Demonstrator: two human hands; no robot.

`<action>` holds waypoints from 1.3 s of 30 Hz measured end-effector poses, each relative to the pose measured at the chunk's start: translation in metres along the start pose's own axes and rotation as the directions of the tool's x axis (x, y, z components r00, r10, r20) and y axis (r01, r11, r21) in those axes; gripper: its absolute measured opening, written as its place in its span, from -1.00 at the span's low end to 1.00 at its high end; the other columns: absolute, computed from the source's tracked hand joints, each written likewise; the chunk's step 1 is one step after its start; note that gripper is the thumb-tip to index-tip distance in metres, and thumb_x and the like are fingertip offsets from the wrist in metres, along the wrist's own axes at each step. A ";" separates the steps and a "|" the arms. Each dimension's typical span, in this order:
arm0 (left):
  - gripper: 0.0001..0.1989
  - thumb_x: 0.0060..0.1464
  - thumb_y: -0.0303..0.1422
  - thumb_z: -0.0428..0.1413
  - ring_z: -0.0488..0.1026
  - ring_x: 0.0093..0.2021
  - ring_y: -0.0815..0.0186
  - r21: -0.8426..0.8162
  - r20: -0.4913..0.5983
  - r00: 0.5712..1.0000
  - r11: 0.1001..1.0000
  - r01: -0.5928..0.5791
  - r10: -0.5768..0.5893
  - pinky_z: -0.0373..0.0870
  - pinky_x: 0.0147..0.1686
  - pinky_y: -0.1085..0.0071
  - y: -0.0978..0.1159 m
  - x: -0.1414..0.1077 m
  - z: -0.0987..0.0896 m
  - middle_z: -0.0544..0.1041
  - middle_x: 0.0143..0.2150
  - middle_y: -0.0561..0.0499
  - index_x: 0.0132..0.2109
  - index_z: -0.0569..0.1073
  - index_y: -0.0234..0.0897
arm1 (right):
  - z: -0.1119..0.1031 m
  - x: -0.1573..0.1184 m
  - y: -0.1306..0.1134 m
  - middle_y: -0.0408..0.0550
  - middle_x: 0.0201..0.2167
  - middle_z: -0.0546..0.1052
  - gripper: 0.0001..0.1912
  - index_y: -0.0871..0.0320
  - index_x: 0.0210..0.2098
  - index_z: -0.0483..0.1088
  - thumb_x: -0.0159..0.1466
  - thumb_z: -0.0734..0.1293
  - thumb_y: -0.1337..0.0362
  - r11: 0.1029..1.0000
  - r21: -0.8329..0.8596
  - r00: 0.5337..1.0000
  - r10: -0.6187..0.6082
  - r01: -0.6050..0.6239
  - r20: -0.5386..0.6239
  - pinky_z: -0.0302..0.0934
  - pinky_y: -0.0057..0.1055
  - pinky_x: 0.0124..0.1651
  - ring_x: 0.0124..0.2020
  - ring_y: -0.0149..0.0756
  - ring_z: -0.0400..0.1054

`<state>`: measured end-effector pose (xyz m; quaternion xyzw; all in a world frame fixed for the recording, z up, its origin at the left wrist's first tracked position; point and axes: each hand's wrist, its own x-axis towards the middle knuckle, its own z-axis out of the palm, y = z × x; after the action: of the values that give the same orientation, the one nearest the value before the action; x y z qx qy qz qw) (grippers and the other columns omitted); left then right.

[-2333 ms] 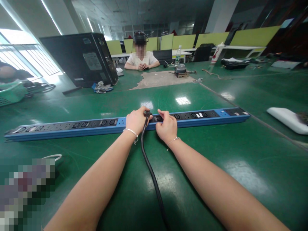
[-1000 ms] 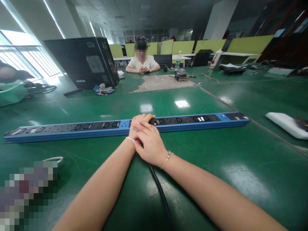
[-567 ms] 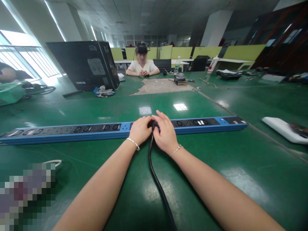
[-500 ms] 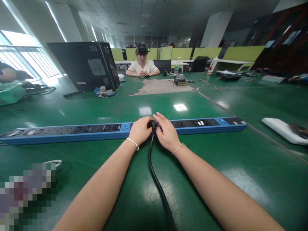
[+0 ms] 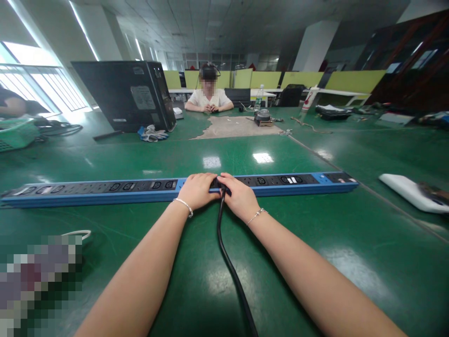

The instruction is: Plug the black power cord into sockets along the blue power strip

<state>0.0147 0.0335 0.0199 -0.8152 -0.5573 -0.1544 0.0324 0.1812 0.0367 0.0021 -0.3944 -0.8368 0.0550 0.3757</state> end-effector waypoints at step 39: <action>-0.29 -0.04 0.12 0.02 0.34 0.04 0.10 0.158 -0.153 0.988 0.987 0.025 -0.001 0.17 0.04 0.21 0.005 -0.005 0.018 0.44 0.05 -0.15 0.11 0.29 -0.30 | -0.092 -0.026 0.114 -0.05 -0.19 0.57 -0.68 0.14 -0.15 0.49 0.14 0.25 0.27 0.974 -0.106 0.941 0.162 -0.201 -0.298 0.35 -0.28 -0.07 -0.19 -0.19 0.47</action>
<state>0.0213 0.0316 0.0016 -0.7920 -0.5691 -0.1716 0.1390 0.3245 0.0775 0.0078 -0.4983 -0.7351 -0.0250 0.4591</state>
